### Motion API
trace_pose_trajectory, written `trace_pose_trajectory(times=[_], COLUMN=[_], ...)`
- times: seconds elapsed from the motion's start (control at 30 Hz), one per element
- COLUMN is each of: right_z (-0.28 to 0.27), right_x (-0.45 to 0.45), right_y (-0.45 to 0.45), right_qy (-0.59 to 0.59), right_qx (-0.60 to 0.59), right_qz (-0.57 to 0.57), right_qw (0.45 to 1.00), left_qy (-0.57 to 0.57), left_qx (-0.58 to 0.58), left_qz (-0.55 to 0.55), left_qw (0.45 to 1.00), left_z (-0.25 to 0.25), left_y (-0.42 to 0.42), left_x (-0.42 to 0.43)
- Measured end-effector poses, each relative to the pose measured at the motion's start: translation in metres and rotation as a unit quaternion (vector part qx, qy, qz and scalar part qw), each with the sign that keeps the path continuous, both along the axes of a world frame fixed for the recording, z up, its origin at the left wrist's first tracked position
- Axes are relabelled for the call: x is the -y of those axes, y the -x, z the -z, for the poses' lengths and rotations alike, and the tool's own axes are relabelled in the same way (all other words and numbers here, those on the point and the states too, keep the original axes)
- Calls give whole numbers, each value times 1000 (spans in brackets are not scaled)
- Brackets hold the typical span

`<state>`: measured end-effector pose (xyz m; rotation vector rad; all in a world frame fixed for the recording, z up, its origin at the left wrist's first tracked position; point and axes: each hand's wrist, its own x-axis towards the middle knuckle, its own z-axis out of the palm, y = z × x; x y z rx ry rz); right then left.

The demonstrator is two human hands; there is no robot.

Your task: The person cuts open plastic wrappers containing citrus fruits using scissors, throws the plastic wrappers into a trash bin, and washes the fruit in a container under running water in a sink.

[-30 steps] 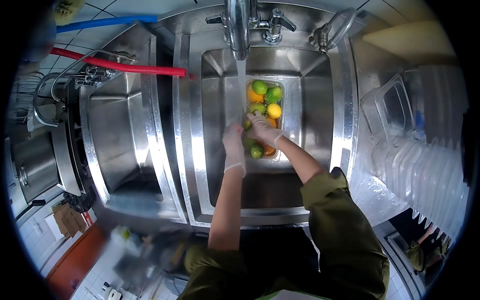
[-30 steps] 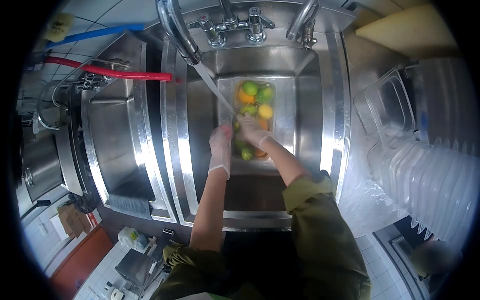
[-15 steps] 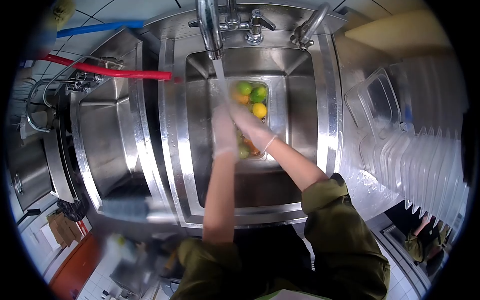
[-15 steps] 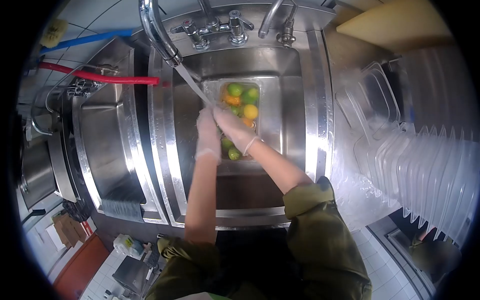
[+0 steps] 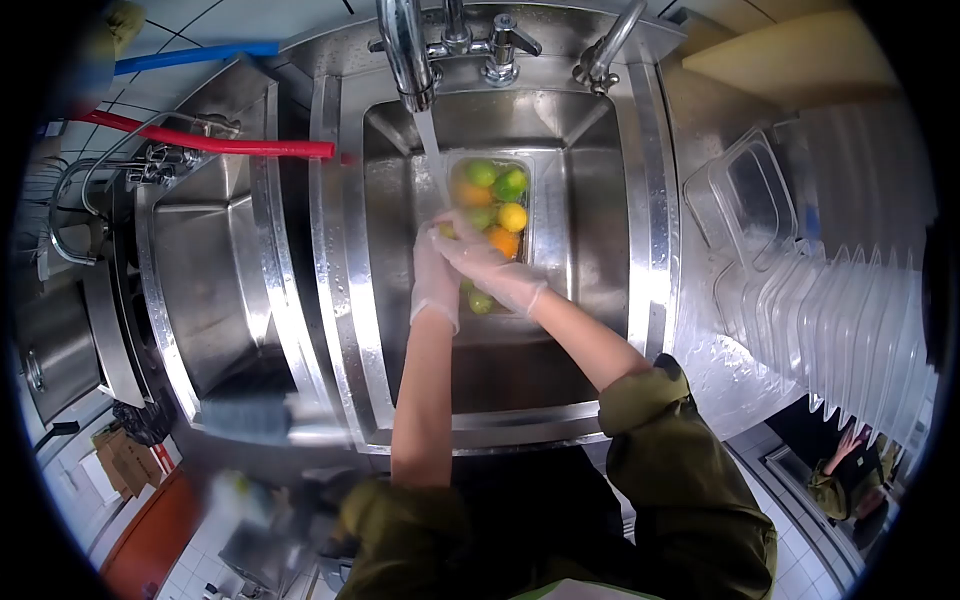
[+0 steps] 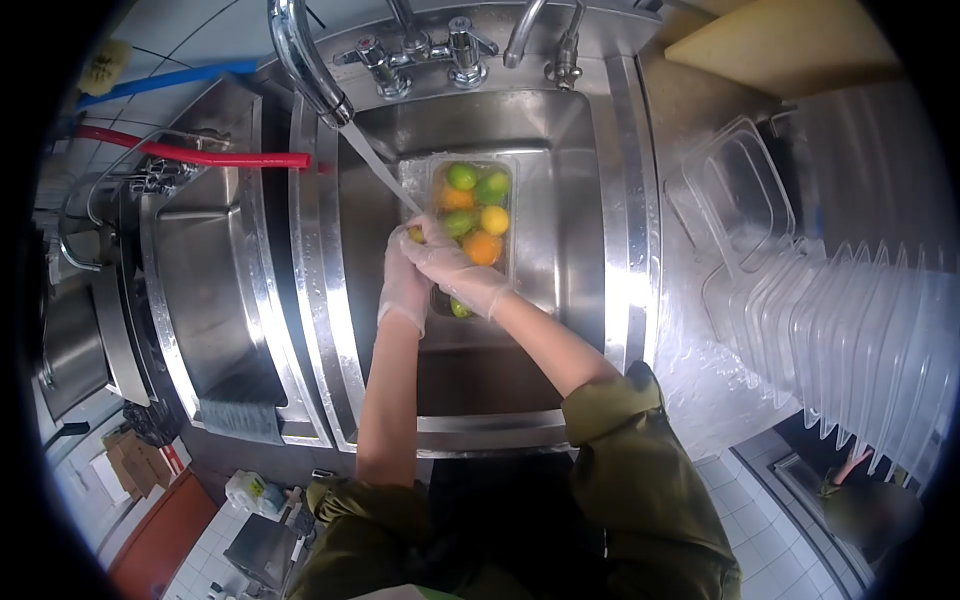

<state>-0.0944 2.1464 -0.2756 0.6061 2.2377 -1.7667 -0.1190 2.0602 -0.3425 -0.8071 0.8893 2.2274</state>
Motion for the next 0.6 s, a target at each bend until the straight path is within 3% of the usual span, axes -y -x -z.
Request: trace_pose_trajectory(times=[0.03, 0.07, 0.17, 0.2, 0.27, 0.3, 0.37, 0.4, 0.47, 0.57, 0.6], right_z=[21, 55, 82, 70, 34, 32, 32, 31, 31, 32, 38], right_x=[-2, -4, -8, -12, -16, -14, -11, -9, -5, -9, -13], right_y=[0, 7, 5, 2, -3, -9, -20, -19, -14, -15, -14], right_qy=[-15, -90, -124, -118, -103, -167, -289, -305, -337, -400, -406], right_qx=[-38, 8, 42, 82, 157, 126, 62, 95, 160, 99, 91], right_qz=[-21, -53, -48, -67, -103, -143, -218, -217, -211, -145, -178], right_qw=[999, 995, 990, 987, 977, 968, 930, 923, 903, 900, 892], left_qy=[3, 5, 183, 121, 126, 130, 121, 116, 41, -65, -97], left_qx=[4, 6, -25, -55, -3, 21, -34, -60, 8, 109, 142], left_qz=[-17, -34, 25, -3, 16, 25, 65, 85, 89, 91, 92], left_qw=[1000, 999, 983, 991, 992, 991, 990, 988, 995, 988, 981], left_z=[-11, -23, -71, -27, -20, -17, 44, 48, 60, 35, 24], left_y=[-7, -12, -19, -24, -30, -31, -32, -31, -29, -12, -9], left_x=[-7, -13, -36, -25, -22, -20, 4, 7, 0, -13, -14])
